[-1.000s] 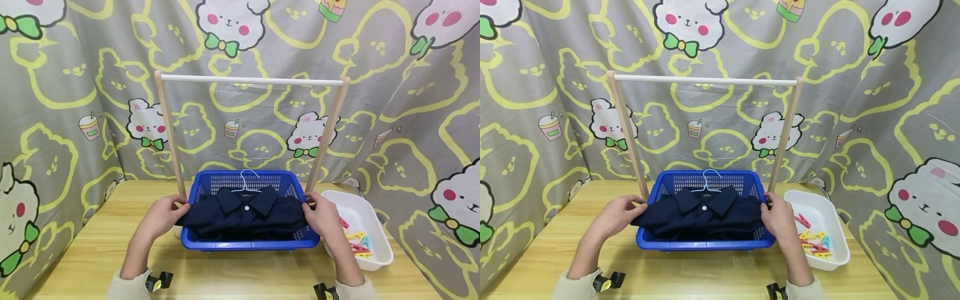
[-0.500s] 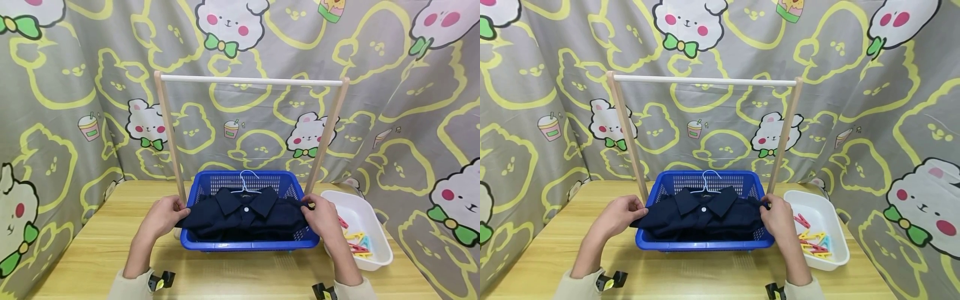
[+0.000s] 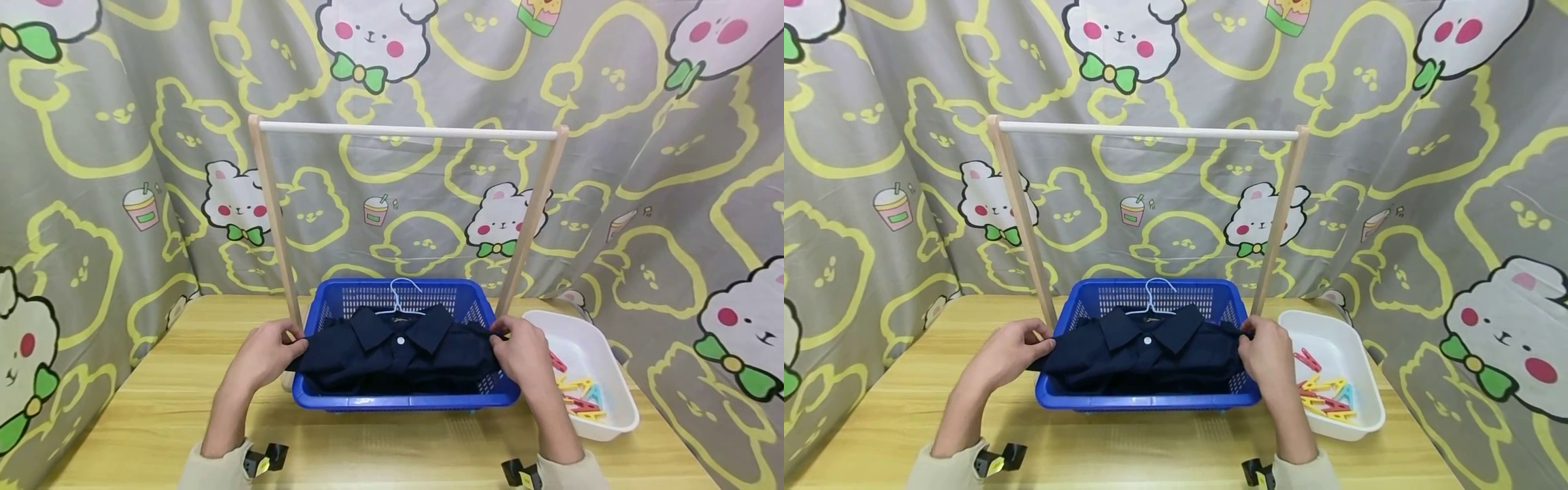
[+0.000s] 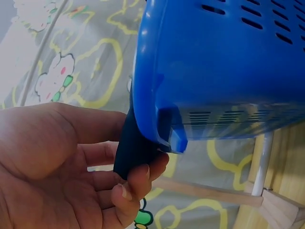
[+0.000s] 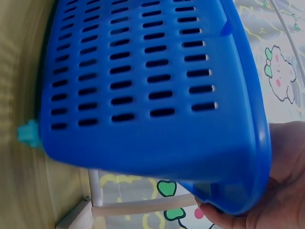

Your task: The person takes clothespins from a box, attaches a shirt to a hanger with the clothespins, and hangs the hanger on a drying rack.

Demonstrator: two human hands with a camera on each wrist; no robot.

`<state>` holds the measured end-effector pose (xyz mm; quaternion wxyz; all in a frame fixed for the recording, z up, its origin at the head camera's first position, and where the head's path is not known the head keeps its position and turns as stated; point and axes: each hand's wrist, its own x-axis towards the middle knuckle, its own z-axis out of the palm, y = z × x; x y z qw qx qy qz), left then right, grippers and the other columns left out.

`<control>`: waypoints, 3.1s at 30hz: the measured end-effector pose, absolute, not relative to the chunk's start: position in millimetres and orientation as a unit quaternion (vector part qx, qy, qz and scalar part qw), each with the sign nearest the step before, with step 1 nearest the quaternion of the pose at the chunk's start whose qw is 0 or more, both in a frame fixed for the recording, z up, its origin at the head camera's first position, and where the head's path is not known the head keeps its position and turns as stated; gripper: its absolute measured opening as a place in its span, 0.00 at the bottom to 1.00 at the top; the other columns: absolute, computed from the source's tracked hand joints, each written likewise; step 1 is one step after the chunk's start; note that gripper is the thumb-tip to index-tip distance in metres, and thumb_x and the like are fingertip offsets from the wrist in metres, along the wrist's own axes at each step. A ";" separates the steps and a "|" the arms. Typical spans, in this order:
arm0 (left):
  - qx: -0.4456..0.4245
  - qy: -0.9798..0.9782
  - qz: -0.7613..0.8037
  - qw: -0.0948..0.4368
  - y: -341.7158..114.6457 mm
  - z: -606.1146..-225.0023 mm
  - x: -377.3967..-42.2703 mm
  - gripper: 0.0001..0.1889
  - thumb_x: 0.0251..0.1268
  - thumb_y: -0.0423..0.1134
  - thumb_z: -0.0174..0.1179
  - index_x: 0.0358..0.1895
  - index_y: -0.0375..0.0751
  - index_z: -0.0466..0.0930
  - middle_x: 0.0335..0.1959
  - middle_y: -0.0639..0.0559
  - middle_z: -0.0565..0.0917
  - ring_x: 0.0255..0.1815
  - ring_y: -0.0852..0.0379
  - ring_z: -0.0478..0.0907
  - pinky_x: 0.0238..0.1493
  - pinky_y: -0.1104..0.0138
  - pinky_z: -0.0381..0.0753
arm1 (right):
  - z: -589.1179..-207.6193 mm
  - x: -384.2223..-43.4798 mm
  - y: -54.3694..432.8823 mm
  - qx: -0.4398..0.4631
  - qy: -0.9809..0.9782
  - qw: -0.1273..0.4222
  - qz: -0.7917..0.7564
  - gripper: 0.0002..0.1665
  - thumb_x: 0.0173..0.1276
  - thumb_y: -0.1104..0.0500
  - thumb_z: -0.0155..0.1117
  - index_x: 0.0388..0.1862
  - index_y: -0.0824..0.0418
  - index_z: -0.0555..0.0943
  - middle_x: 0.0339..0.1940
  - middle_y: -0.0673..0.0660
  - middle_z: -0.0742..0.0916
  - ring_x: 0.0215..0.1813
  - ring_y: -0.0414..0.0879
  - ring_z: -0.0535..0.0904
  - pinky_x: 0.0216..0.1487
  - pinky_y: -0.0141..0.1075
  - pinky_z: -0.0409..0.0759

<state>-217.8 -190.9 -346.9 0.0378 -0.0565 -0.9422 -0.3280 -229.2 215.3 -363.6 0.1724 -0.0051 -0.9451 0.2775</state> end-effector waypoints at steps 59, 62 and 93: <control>-0.065 -0.894 -0.441 0.039 -201.1 -343.5 -218.6 0.11 0.69 0.25 0.55 0.48 0.38 0.83 0.48 0.41 0.86 0.50 0.44 0.81 0.48 0.57 0.78 | -347.4 -224.3 210.8 -0.059 -0.933 0.195 0.297 0.07 0.66 0.59 0.68 0.35 0.62 0.89 0.33 0.59 0.91 0.41 0.59 0.83 0.45 0.51 0.75; -0.064 -0.893 -0.444 0.042 -200.4 -342.7 -218.3 0.11 0.69 0.25 0.55 0.48 0.38 0.83 0.47 0.42 0.86 0.50 0.45 0.81 0.47 0.57 0.78 | -347.2 -223.5 211.4 -0.060 -0.933 0.186 0.303 0.08 0.66 0.58 0.69 0.35 0.62 0.89 0.33 0.60 0.91 0.41 0.59 0.83 0.44 0.51 0.75; -0.066 -0.897 -0.429 0.082 -183.3 -334.6 -214.4 0.19 0.75 0.47 0.58 0.64 0.45 0.78 0.62 0.36 0.80 0.62 0.38 0.76 0.63 0.43 0.73 | -347.3 -223.1 205.7 -0.098 -0.910 0.245 0.320 0.25 0.67 0.42 0.70 0.39 0.65 0.81 0.37 0.66 0.88 0.43 0.64 0.81 0.47 0.53 0.73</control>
